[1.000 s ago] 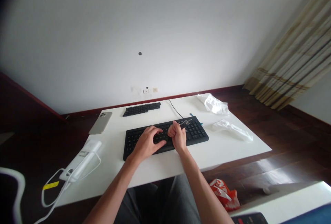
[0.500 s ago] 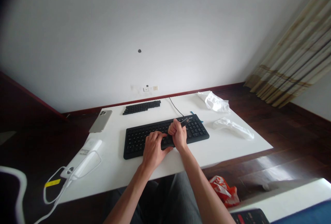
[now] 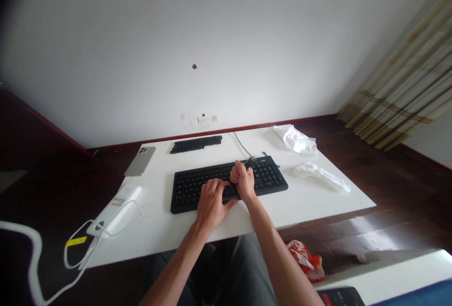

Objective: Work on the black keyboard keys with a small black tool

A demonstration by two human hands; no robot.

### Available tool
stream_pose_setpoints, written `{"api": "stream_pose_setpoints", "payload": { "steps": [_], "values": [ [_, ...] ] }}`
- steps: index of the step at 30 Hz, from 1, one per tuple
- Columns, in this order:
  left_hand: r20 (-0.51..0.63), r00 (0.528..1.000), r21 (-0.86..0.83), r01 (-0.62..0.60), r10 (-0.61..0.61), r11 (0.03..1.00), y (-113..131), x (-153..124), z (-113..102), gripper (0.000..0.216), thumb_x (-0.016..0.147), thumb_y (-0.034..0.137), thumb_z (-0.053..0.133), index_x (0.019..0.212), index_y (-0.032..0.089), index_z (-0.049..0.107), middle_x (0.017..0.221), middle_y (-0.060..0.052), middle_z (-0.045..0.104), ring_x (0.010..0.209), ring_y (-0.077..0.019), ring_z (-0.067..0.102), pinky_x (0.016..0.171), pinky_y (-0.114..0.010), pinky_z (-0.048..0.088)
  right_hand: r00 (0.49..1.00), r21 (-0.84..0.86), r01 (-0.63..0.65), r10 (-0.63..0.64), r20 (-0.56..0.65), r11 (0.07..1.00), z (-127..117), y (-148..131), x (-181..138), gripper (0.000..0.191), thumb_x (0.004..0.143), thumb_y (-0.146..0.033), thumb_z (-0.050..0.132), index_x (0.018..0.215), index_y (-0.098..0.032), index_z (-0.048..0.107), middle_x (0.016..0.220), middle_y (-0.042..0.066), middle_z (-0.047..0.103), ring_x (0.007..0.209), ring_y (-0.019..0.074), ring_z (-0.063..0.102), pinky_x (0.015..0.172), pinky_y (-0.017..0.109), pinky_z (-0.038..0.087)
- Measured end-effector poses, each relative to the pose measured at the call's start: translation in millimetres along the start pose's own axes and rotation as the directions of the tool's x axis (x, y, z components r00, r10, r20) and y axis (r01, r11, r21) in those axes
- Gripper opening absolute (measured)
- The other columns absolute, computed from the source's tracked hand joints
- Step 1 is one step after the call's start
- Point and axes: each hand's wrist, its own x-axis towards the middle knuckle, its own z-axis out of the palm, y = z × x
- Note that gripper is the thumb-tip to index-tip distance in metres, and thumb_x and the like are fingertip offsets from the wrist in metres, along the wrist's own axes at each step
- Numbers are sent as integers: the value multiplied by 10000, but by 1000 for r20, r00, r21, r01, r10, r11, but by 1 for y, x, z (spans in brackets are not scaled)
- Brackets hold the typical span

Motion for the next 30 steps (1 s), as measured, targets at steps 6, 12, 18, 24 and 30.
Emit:
{"api": "stream_pose_setpoints", "payload": {
  "steps": [6,12,18,24,30],
  "values": [
    [-38,999,-10,2,-2,1000,6,-14,-1,428,893,309,779,1293,231,648,1221,-97,649,1166,-304,599,1030,-492,494,995,-75,-97,96,-7,993,5,0,8,560,812,-408,773,567,-240,298,492,-104,236,425,45,180,377,227,123],
    [-21,1000,44,-22,23,999,15,-35,-2,536,960,257,628,1490,233,551,1507,-139,526,1408,-352,476,1189,-558,410,990,-158,-119,130,56,980,10,-1,9,552,807,-439,769,565,-247,312,486,-95,263,416,49,194,371,236,129],
    [4,1000,72,-21,20,997,16,-35,-2,582,964,271,595,1539,242,507,1572,-146,488,1501,-373,392,1209,-573,394,962,-442,-80,185,200,893,15,1,3,510,879,-467,695,568,-235,364,491,-75,309,442,66,236,419,262,193],
    [-4,1000,89,-27,27,996,16,-37,2,533,962,267,585,1490,202,544,1580,-168,486,1508,-378,403,1208,-584,392,896,-661,187,150,418,727,11,-11,-14,501,936,-450,650,579,-212,391,551,-43,351,540,100,296,500,279,227],
    [-2,1000,106,-25,25,994,15,-38,5,555,976,276,577,1513,152,508,1631,-165,452,1539,-344,380,1254,-553,350,919,-385,95,68,388,918,-13,-6,-21,526,927,-432,655,543,-224,361,524,-54,298,491,99,253,487,299,176]
  ]
}}
